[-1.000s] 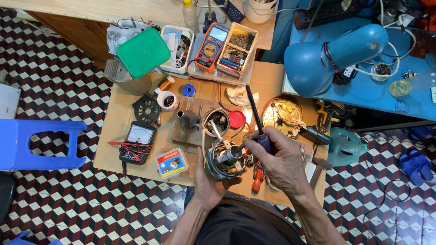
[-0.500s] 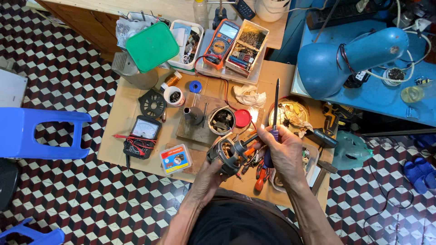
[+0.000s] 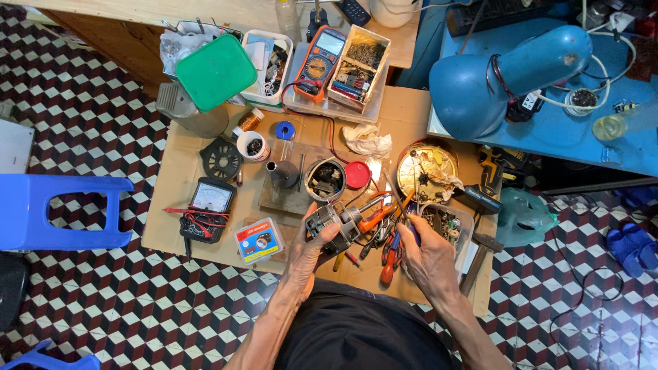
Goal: The person works on a small electrical component at a cluttered workbench. They use a screwdriver to adjust parts, apply liquid from a bottle, and use pliers to manipulate wires. The person repeatedly rotates and repositions the component while making adjustments.
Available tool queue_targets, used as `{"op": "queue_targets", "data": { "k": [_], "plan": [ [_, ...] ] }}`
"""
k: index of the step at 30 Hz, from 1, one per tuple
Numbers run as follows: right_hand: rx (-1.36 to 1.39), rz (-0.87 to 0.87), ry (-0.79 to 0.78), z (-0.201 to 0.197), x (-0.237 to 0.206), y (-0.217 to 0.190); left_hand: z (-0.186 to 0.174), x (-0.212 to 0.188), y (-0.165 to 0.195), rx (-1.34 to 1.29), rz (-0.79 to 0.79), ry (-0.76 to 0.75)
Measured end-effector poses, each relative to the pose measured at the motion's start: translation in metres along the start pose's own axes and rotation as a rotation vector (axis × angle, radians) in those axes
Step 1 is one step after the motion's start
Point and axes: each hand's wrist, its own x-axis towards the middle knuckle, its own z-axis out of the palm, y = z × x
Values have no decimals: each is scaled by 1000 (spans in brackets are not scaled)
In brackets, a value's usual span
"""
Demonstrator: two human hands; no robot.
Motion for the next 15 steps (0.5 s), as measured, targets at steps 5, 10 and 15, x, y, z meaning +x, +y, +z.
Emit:
{"op": "queue_targets", "data": {
  "k": [5, 10, 15],
  "plan": [
    [328, -464, 378, -8, -16, 19, 11, -1, -3, 9, -2, -21],
    [-195, -10, -50, 17, 3, 58, 12, 4, -10, 52, 34, -57],
    [142, 360, 158, 20, 11, 102, 13, 10, -15, 38, 10, -23]
  ]
}}
